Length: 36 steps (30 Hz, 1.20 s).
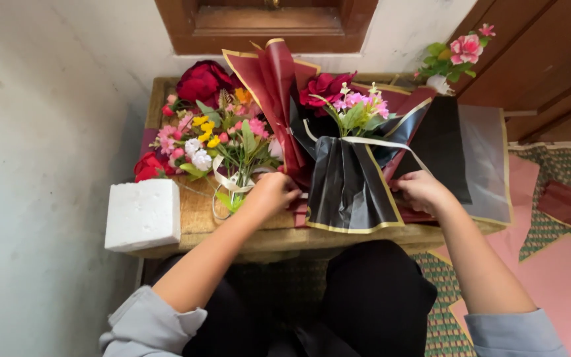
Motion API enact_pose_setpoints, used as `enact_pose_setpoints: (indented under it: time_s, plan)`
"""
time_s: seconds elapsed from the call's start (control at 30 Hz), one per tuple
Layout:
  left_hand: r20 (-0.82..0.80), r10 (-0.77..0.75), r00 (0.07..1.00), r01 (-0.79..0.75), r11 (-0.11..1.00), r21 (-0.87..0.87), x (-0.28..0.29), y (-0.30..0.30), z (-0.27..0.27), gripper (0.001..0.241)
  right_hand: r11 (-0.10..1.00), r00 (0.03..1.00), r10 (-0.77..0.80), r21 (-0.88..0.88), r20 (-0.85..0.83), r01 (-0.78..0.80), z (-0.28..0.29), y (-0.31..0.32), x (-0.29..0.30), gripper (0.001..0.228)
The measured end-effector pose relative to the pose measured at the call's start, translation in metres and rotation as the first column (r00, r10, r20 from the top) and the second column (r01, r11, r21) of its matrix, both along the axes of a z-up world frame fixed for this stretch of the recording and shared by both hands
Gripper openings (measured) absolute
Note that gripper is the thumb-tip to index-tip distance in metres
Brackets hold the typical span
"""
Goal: Tying a decorative white ribbon around a wrapped flower bouquet on a low workspace.
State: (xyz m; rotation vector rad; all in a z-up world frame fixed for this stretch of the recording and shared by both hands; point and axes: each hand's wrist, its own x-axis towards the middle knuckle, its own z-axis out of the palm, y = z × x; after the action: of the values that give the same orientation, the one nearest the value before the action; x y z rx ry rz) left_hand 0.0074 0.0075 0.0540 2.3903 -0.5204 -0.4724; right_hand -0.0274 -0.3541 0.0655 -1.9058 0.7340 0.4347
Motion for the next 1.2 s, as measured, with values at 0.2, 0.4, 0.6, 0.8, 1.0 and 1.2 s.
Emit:
enact_pose_setpoints:
  time_s: [0.2,0.4,0.6,0.8,1.0,1.2]
  plan:
    - [-0.163,-0.032,0.986,0.017,0.996,-0.091,0.002,0.033,0.067,0.026,0.901,0.981,0.192,-0.398,0.012,-0.171,-0.014,-0.006,0.006,0.025]
    - [0.104,0.120,0.987,-0.122,0.992,0.013,0.060,0.025,-0.037,0.019,0.818,0.954,0.296,-0.529,0.052,-0.225,-0.021,-0.008,0.019,0.020]
    - [0.241,0.040,0.970,-0.086,0.979,0.184,0.048,0.040,0.038,0.020,0.779,0.902,0.422,-0.546,0.093,-0.308,0.051,0.012,0.008,0.025]
    - [0.329,-0.126,0.936,-0.030,0.901,0.433,0.089,0.073,0.041,0.022,0.576,0.796,0.605,-0.677,-0.024,-0.458,0.091,-0.022,0.008,0.021]
    - [0.894,-0.126,0.429,-0.508,0.785,0.354,0.074,0.028,0.059,0.009,-0.260,0.728,0.682,-0.954,-0.075,0.146,0.057,-0.013,0.000,0.019]
    - [0.970,0.017,0.244,-0.681,0.715,0.159,0.090,-0.051,0.033,0.014,0.243,0.841,0.518,-0.970,0.154,0.028,0.042,0.026,0.005,0.014]
